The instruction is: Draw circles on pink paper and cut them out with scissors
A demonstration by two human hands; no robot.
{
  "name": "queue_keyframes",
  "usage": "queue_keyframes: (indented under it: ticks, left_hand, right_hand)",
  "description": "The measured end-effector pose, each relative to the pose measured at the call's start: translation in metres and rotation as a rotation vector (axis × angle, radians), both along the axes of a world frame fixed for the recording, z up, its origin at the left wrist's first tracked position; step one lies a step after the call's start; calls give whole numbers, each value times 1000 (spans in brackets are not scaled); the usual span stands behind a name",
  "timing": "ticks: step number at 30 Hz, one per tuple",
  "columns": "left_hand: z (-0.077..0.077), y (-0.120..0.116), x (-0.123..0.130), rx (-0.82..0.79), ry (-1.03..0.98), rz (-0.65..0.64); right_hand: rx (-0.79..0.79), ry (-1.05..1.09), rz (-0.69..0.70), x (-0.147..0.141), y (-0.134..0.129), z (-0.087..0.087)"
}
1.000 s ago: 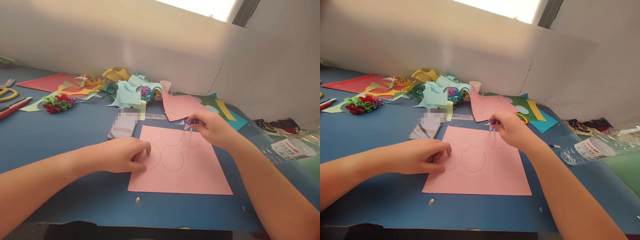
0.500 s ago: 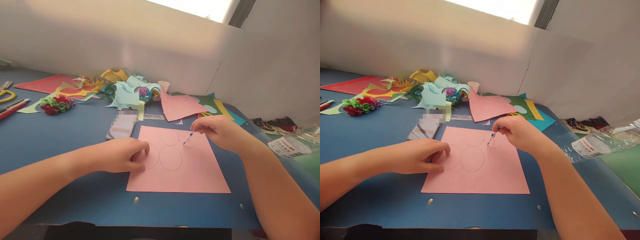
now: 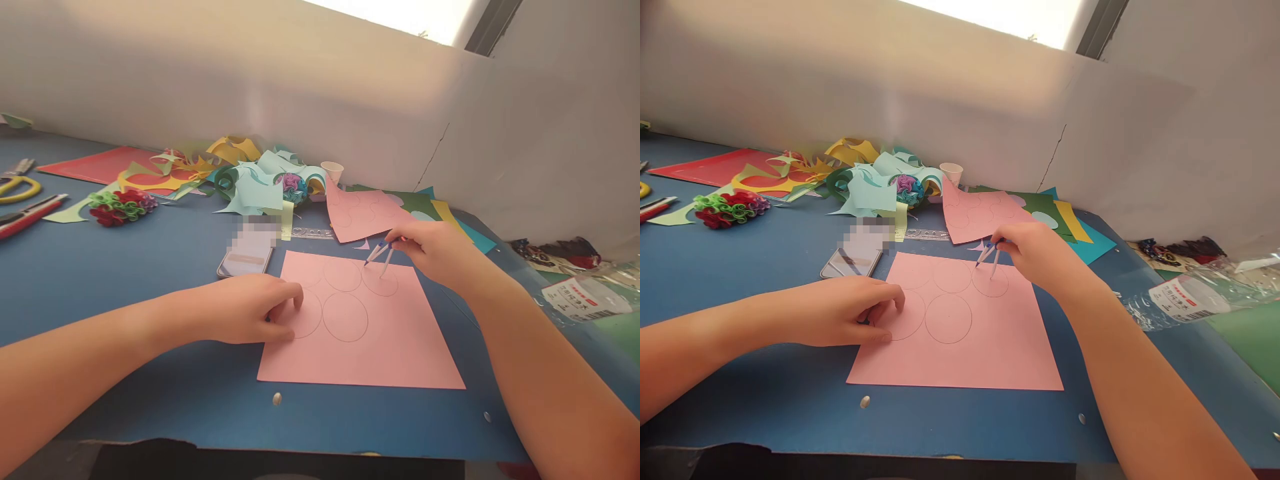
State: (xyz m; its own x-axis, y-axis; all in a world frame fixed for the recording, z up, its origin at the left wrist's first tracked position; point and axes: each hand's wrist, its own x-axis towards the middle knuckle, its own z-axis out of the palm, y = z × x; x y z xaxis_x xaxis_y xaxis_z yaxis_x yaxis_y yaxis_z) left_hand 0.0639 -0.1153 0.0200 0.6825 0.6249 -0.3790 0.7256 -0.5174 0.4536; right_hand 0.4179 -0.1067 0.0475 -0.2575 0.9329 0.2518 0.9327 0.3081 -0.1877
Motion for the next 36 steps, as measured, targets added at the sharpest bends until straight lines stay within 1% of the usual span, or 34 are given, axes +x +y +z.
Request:
queue_keyframes:
  ticks: [3, 6, 10, 13, 15, 19, 23, 29, 33, 36]
  left_hand:
    - [1, 0, 1, -5, 1, 2]
    - [2, 1, 3, -8, 7, 8]
    - [3, 0, 3, -13, 10, 13]
    - [3, 0, 3, -23, 17, 17]
    - [4, 1, 3, -27, 21, 18]
    - [3, 1, 3, -28, 14, 18]
    - [3, 0, 2, -28, 4, 15]
    - [4, -1, 3, -12, 5, 16]
    - [5, -2, 4, -12, 9, 14]
    - [6, -1, 4, -13, 12, 16]
  right_hand:
    - [-36, -14, -113, 4, -2, 4]
    - [-93, -45, -223, 5, -8, 11]
    - [-198, -109, -308, 0, -23, 22]
    - [-264, -135, -361, -9, -32, 26]
    - [-282, -175, -365, -15, -37, 27]
    - [-269, -293, -374, -30, -43, 27]
    - [-186, -353, -370, -41, -43, 25]
    - [-91, -259, -299, -44, -27, 17]
    - [-27, -212, -316, -42, -17, 11]
    - [-36, -178, -348, -42, -16, 8]
